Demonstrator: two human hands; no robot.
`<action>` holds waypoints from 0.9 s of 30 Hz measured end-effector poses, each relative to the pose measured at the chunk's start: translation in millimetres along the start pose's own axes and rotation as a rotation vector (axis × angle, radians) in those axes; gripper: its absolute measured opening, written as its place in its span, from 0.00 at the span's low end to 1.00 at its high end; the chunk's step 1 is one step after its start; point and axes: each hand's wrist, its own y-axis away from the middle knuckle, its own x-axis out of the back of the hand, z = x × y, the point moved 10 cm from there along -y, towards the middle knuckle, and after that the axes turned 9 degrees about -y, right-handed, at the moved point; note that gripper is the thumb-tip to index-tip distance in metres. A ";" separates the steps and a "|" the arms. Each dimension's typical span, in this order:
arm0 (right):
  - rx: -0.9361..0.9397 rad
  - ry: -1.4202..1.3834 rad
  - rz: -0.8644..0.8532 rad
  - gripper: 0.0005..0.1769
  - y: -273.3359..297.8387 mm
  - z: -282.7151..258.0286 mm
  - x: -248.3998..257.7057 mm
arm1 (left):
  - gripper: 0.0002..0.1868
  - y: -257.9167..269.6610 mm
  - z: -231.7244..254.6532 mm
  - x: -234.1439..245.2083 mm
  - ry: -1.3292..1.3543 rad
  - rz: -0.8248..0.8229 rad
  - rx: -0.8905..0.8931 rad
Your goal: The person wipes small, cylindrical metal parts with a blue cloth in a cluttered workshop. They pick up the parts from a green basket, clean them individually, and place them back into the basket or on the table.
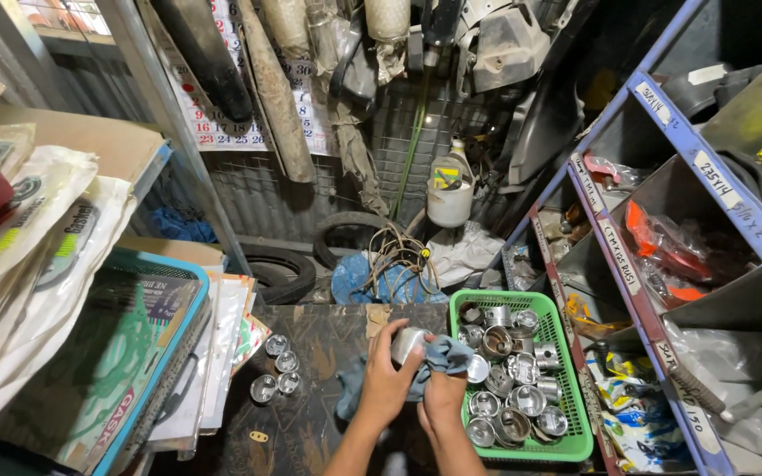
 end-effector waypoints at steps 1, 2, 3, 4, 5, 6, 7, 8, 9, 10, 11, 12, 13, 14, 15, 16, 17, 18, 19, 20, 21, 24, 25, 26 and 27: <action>0.003 -0.001 0.001 0.11 0.5 -8.1 -3.2 | 0.28 -1.0 0.5 -1.3 0.001 -0.002 -0.002; -0.007 -0.059 0.009 0.11 2.4 -14.0 -5.6 | 0.29 -1.0 0.0 -2.3 0.032 -0.007 -0.002; -0.016 -0.118 0.018 0.12 4.1 -19.8 -8.0 | 0.30 -1.1 -0.5 -3.6 0.064 -0.012 -0.001; -0.015 -0.119 0.020 0.12 3.4 -22.9 -9.0 | 0.30 -2.6 -0.2 -5.0 0.064 -0.015 -0.002; -0.055 -0.107 0.019 0.13 2.5 -21.8 -10.3 | 0.33 -4.1 -0.5 -7.1 0.074 -0.021 0.003; -0.099 -0.091 0.022 0.14 4.4 -20.2 -8.7 | 0.37 -3.0 -2.0 -10.2 0.085 -0.030 0.012; -0.101 -0.090 0.028 0.14 6.3 -20.8 -3.3 | 0.37 -3.6 -9.3 -13.9 0.085 -0.036 0.016; -0.098 -0.093 0.029 0.14 5.3 -22.6 -0.2 | 0.35 -7.1 -13.2 -17.8 0.059 -0.043 -0.005; -0.096 -0.097 0.030 0.14 4.6 -24.6 2.7 | 0.35 -10.5 -16.7 -21.6 0.033 -0.050 -0.025; -0.094 -0.098 0.034 0.14 4.5 -25.7 4.8 | 0.35 -10.6 -17.7 -24.1 0.034 -0.054 -0.027; -0.093 -0.102 0.031 0.14 4.6 -26.6 6.3 | 0.37 -10.3 -12.6 -26.5 -0.035 -0.057 -0.091; -0.093 -0.106 0.027 0.14 4.4 -27.5 6.9 | 0.39 -9.8 -7.5 -28.8 -0.103 -0.059 -0.155; -0.091 -0.107 0.028 0.14 4.2 -28.2 7.1 | 0.39 -8.8 -8.2 -30.3 -0.103 -0.062 -0.157; -0.091 -0.111 0.021 0.14 3.5 -28.2 5.3 | 0.37 -8.5 -9.9 -31.9 -0.112 -0.070 -0.152; -0.092 -0.116 0.014 0.14 3.0 -28.0 3.2 | 0.35 -8.1 -11.9 -33.0 -0.120 -0.078 -0.146; -0.094 -0.115 0.011 0.14 4.3 -27.0 2.2 | 0.35 -7.1 -4.1 -29.0 -0.120 -0.076 -0.145; -0.097 -0.118 0.003 0.14 5.7 -25.5 0.4 | 0.34 -5.9 4.7 -25.3 -0.087 -0.080 -0.156; -0.100 -0.119 -0.004 0.14 7.4 -24.0 -0.5 | 0.33 -4.3 13.1 -22.1 -0.054 -0.085 -0.167; -0.101 -0.118 -0.005 0.14 8.5 -22.9 -1.7 | 0.33 -4.9 12.7 -21.9 -0.053 -0.084 -0.165; -0.106 -0.119 -0.013 0.13 10.5 -21.0 -3.7 | 0.32 -5.6 7.5 -19.5 -0.035 -0.068 -0.118; -0.111 -0.120 -0.021 0.13 12.4 -19.4 -5.8 | 0.31 -6.1 2.4 -17.2 -0.018 -0.053 -0.071; -0.113 -0.131 -0.038 0.13 8.2 -22.7 -7.6 | 0.29 -3.6 7.9 -2.9 0.082 -0.035 -0.023; -0.113 -0.133 -0.040 0.13 5.0 -23.8 -12.1 | 0.29 -6.3 8.6 -0.1 0.080 -0.033 -0.025; -0.118 -0.134 -0.043 0.13 5.5 -24.1 -13.3 | 0.27 -5.1 11.4 3.9 0.090 -0.013 -0.061; -0.123 -0.135 -0.046 0.13 5.8 -24.0 -14.5 | 0.25 -3.9 13.9 8.0 0.101 0.008 -0.098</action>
